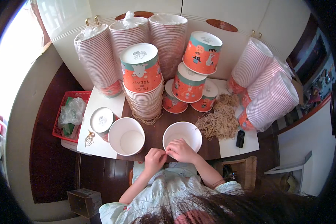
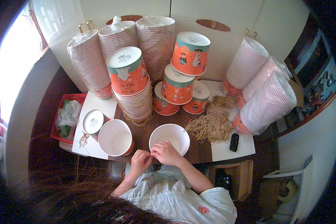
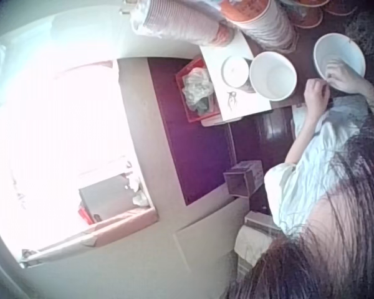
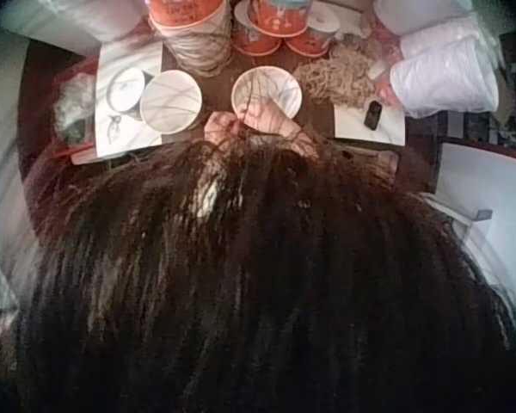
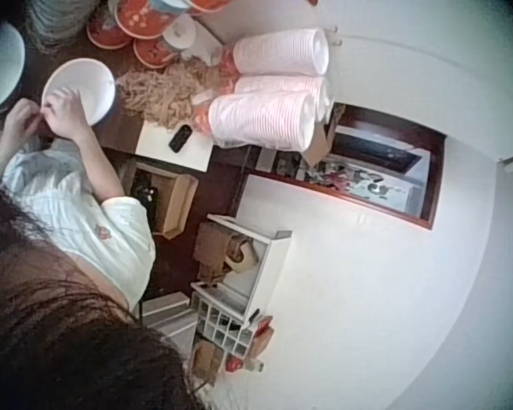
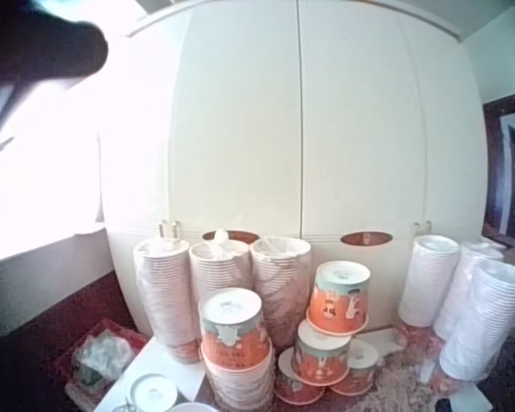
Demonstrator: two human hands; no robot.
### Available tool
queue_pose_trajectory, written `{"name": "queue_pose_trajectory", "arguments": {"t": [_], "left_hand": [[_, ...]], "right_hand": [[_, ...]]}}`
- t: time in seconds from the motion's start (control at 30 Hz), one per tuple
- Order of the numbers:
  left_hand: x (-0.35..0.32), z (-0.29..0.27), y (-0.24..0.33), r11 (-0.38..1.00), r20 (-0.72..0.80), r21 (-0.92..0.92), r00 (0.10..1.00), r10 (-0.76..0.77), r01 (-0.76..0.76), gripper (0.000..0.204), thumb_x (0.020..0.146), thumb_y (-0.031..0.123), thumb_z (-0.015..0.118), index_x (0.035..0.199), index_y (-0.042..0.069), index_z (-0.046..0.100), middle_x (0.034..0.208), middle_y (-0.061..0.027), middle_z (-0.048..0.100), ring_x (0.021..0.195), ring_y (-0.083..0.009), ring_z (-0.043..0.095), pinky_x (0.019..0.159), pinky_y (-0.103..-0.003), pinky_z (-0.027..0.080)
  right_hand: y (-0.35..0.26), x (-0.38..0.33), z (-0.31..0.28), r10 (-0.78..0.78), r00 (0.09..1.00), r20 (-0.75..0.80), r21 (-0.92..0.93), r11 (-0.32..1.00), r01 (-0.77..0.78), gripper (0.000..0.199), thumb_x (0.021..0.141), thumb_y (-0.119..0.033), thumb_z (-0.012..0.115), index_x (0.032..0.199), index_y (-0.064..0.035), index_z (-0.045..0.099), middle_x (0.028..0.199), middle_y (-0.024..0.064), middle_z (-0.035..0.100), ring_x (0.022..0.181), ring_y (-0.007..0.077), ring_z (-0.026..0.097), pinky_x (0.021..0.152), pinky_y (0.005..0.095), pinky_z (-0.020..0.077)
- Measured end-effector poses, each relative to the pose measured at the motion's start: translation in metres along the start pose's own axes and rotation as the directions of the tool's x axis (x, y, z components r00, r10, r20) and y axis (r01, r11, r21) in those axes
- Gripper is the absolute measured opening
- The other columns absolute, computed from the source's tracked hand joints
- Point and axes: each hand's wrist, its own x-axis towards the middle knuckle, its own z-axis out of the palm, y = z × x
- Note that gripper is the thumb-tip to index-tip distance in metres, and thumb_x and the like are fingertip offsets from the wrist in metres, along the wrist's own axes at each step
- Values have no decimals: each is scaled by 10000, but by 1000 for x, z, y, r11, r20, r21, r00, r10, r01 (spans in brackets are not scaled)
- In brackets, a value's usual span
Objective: The recorder is placing rubber bands into paper bowls and organizing stacks of bowls on a table.
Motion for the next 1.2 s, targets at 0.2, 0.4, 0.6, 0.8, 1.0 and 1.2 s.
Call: {"name": "queue_pose_trajectory", "arguments": {"t": [0.2, 0.4, 0.6, 0.8, 1.0, 1.2], "left_hand": [[1, -1, 1, 991, 37, 110, 997, 71, -74, 151, 614, 37, 672, 724, 44, 570, 728, -80, 577, 662, -249, 552, 573, -337, 461], [-3, 1, -1, 988, 38, 120, 995, 97, -101, 144, 613, 39, 669, 719, 39, 571, 735, -79, 587, 669, -249, 560, 580, -335, 468], [-13, 7, -9, 995, 17, 73, 998, 64, -65, 119, 636, 38, 665, 731, 43, 594, 713, -85, 588, 641, -242, 566, 562, -326, 472], [-14, 5, -11, 976, 119, -106, 977, -178, 191, 28, 734, 45, 615, 754, 27, 609, 705, -64, 587, 601, -156, 564, 507, -262, 450], [10, 5, -13, 318, 570, -471, 559, -602, 823, 228, 874, 218, 484, 800, 15, 555, 644, -27, 584, 568, -95, 550, 483, -224, 434], [29, -1, 0, 540, 623, -428, 669, -405, 725, 177, 854, 166, 537, 744, 48, 463, 616, -32, 570, 501, -84, 542, 434, -190, 432]], "right_hand": [[-4, 0, 0, -2, 1000, -10, -3, 1000, 2, 102, 730, -169, 608, 725, -83, 554, 743, 24, 562, 781, 200, 546, 739, 340, 352], [0, -3, 5, 14, 1000, -17, 7, 1000, -14, 107, 732, -178, 610, 731, -84, 556, 731, 30, 564, 780, 202, 548, 751, 338, 344], [8, -5, -3, 95, 995, 5, 187, 978, -94, 134, 770, -172, 599, 781, -53, 538, 704, 74, 567, 669, 226, 567, 608, 338, 426], [-18, -16, -47, 240, 967, 84, 416, 874, -253, 143, 793, -137, 606, 866, -46, 523, 694, 46, 553, 646, 143, 546, 606, 277, 434], [-51, -20, -61, -72, 996, 46, 238, 969, 60, 121, 766, -77, 588, 882, -64, 559, 737, 80, 582, 706, 253, 560, 634, 340, 444], [-78, -21, -63, -153, 988, 24, 147, 978, 148, 110, 769, -109, 575, 873, -107, 543, 731, 77, 578, 696, 269, 582, 605, 366, 461]]}}
